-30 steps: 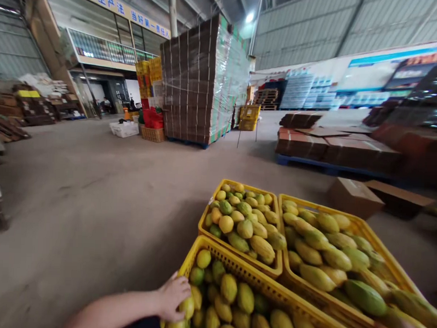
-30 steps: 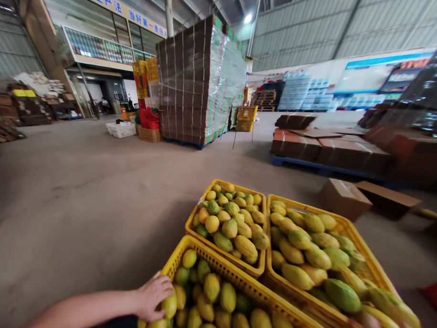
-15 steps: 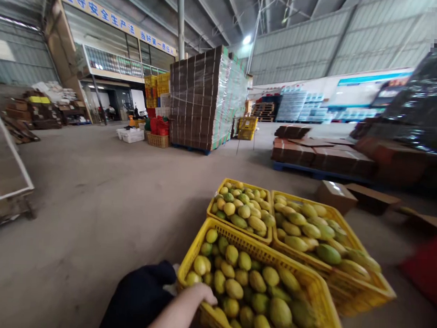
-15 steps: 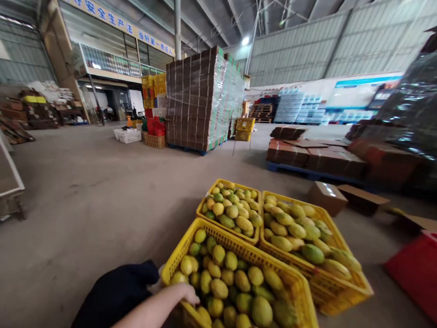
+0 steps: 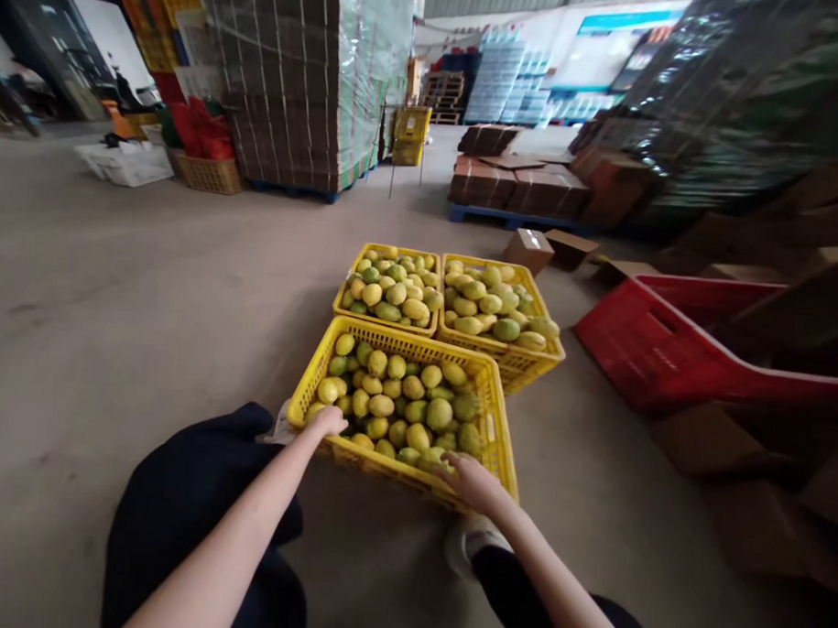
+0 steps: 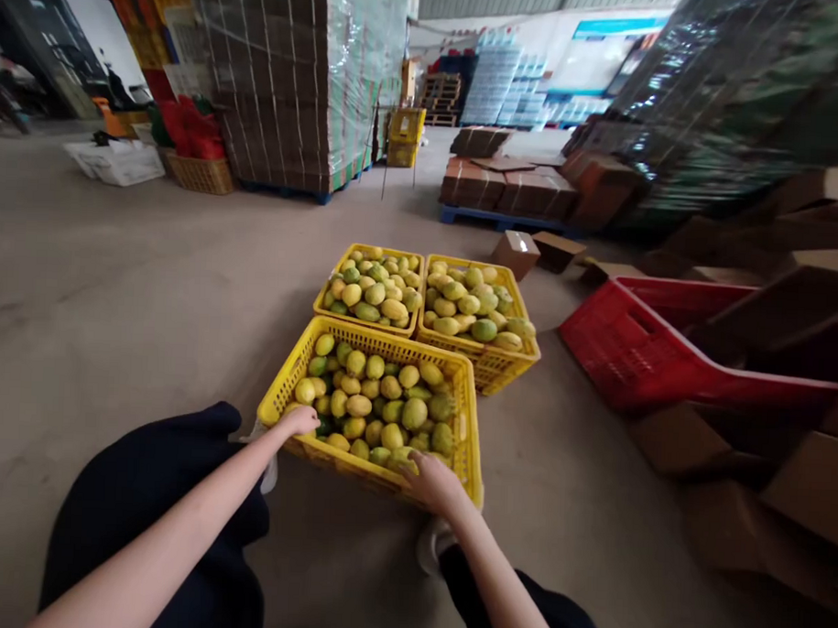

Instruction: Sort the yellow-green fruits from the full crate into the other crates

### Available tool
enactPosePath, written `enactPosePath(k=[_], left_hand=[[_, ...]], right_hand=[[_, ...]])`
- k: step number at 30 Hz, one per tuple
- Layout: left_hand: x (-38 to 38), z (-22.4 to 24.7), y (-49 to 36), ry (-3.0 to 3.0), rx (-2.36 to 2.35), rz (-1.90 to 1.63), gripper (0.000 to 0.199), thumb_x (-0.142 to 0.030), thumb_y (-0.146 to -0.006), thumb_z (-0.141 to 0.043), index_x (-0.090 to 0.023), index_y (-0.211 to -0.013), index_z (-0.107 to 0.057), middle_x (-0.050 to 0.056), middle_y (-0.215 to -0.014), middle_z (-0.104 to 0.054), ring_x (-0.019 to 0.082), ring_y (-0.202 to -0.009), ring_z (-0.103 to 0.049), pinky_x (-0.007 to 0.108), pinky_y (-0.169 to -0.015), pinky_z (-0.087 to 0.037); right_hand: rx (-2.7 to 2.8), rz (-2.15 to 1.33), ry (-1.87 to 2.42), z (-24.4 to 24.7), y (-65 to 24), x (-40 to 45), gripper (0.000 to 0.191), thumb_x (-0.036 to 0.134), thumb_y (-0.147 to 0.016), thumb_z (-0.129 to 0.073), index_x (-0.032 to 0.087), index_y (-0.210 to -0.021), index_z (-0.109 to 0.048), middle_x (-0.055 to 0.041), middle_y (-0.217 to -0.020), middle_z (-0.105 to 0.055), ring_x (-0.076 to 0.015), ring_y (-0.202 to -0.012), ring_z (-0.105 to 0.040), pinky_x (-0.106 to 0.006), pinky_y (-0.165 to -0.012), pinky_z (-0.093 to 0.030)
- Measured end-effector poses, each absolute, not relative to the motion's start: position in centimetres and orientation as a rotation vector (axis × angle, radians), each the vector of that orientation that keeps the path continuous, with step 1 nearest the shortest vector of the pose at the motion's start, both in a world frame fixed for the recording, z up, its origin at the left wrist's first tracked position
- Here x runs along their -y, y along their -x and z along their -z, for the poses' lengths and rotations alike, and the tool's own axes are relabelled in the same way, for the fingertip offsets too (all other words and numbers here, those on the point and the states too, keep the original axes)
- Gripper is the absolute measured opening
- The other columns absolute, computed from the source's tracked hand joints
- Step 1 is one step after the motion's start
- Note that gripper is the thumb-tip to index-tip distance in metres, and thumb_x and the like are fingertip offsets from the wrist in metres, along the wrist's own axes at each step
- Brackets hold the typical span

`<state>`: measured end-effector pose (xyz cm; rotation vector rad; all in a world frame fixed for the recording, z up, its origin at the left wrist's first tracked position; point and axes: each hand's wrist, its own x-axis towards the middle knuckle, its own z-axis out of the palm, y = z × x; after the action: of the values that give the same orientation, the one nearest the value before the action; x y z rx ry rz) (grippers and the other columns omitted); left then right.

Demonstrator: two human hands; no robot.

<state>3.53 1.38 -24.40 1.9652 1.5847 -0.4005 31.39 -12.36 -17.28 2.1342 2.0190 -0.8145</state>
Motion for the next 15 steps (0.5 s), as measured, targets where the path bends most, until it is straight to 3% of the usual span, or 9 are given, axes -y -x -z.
enactPosePath(k=[2,6,10,12,15], left_hand=[[-1.3,24.4,-3.5,-1.988,-1.596,0.38,0.028,-0.026,-0.09,-0.05,-0.019,-0.101,-0.075,0.008,-0.11,-0.075,0.024,-0.107,-0.066,0.028,-0.089,-0.05],[-1.3,24.4,-3.3,-2.021,-1.607,0.36,0.034,-0.027,-0.092,-0.045,-0.019,-0.105,-0.075,0.01,-0.115,-0.074,0.024,-0.108,-0.067,0.029,-0.088,-0.05],[-1.5,24.4,-3.1,-2.024,-1.613,0.343,0.035,-0.031,-0.093,-0.044,-0.02,-0.108,-0.074,0.009,-0.118,-0.073,0.023,-0.11,-0.067,0.028,-0.089,-0.05],[-1.5,24.4,-3.1,-2.015,-1.616,0.339,0.035,-0.032,-0.093,-0.045,-0.021,-0.108,-0.074,0.009,-0.118,-0.074,0.023,-0.11,-0.067,0.027,-0.088,-0.05],[-1.5,24.4,-3.1,-2.005,-1.615,0.334,0.033,-0.034,-0.093,-0.046,-0.021,-0.105,-0.074,0.009,-0.116,-0.074,0.023,-0.109,-0.068,0.027,-0.087,-0.05]], right_hand=[[-1.956,0.779,-2.193,18.2,-30.6,11.1,0.036,0.032,-0.092,-0.055,0.014,-0.121,-0.065,-0.0188,-0.122,-0.067,-0.0285,-0.116,-0.064,-0.034,-0.096,-0.046],[-1.721,0.755,-2.326,19.9,-28.6,8.5,0.059,0.04,-0.078,-0.074,0.013,-0.128,-0.06,-0.0219,-0.137,-0.052,-0.0357,-0.129,-0.051,-0.037,-0.094,-0.045],[-1.66,0.861,-2.391,21.3,-27.3,7.6,0.073,0.034,-0.073,-0.08,0.011,-0.137,-0.052,-0.0235,-0.138,-0.051,-0.0377,-0.13,-0.049,-0.039,-0.097,-0.043],[-1.673,0.902,-2.41,21.5,-27.1,7.6,0.073,0.031,-0.073,-0.08,0.011,-0.137,-0.051,-0.0235,-0.138,-0.051,-0.0377,-0.129,-0.051,-0.038,-0.097,-0.043],[-1.677,0.978,-2.473,20.8,-27.3,7.7,0.058,0.029,-0.075,-0.077,0.011,-0.127,-0.06,-0.0219,-0.129,-0.059,-0.0357,-0.123,-0.057,-0.037,-0.097,-0.044]])
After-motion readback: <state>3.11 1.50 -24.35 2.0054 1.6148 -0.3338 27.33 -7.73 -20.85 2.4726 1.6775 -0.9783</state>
